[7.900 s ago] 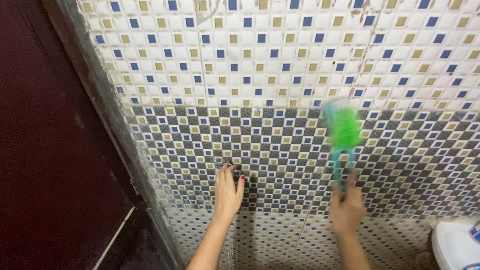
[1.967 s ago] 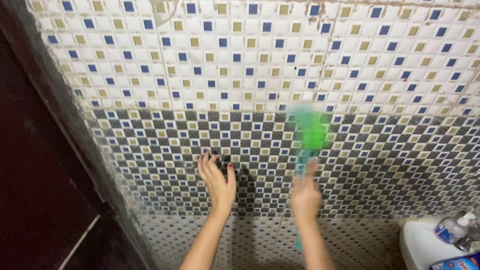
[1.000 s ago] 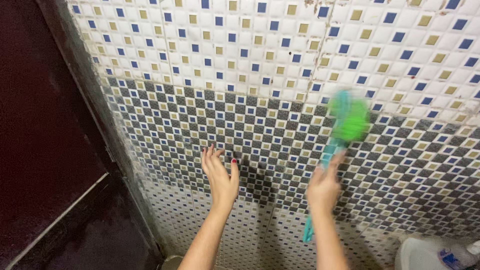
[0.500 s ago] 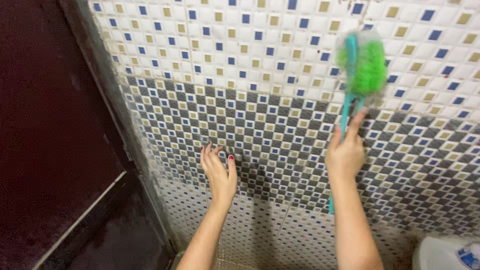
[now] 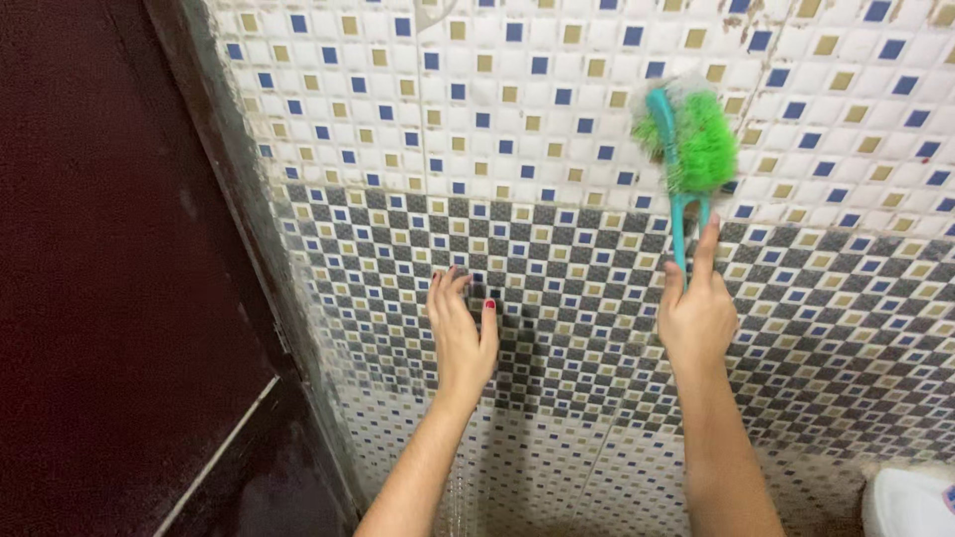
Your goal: The person cleans bathroom wall tiles by applying liquid cleaner from a bottle and scrubbing the surface with a long-handled brush.
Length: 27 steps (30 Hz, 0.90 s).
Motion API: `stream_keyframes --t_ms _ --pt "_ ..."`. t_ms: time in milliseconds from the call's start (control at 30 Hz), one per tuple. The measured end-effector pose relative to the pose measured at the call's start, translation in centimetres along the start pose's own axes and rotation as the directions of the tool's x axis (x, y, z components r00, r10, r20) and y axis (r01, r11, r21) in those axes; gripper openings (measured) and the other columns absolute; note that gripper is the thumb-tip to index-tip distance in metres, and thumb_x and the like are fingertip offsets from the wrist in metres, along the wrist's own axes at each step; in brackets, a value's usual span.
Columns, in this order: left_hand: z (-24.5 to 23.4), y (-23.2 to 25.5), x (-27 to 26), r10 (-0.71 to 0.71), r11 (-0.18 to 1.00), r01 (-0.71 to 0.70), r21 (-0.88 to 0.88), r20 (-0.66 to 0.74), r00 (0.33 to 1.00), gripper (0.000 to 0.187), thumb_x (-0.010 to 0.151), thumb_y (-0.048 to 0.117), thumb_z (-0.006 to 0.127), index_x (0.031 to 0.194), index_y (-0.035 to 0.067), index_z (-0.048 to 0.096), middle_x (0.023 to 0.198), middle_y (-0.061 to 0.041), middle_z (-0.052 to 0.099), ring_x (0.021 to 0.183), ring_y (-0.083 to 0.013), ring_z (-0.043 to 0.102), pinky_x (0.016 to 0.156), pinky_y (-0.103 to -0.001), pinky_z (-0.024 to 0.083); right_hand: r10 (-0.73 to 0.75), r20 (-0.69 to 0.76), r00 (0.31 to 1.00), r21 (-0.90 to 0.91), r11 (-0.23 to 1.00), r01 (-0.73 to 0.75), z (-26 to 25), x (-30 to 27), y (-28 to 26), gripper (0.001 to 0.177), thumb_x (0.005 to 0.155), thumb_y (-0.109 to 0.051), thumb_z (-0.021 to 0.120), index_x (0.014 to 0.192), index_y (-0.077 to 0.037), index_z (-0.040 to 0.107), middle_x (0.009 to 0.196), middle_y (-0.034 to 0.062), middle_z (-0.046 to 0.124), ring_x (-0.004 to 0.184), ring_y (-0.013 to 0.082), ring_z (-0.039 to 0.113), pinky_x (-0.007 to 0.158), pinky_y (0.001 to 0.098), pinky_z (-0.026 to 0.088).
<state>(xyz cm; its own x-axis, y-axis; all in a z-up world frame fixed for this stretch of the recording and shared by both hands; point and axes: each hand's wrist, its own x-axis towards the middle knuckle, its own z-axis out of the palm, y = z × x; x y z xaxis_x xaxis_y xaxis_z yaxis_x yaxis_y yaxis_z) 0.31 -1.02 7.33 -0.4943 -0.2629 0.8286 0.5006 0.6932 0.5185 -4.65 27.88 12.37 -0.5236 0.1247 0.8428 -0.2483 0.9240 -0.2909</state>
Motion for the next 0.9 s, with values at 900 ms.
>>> stream_keyframes --t_ms 900 --pt "3.1 1.8 3.0 0.028 0.999 -0.029 -0.019 -0.053 0.998 0.046 0.098 0.019 0.057 0.136 -0.004 0.047 0.149 -0.028 0.043 0.145 -0.0478 0.033 0.118 -0.055 0.027 -0.693 0.059 0.719 -0.212 0.695 0.687 0.8 1.7 -0.2 0.068 0.090 -0.050 0.063 0.153 -0.038 0.043 0.066 0.0137 0.055 0.051 0.0311 0.061 0.044 0.0433 0.053"
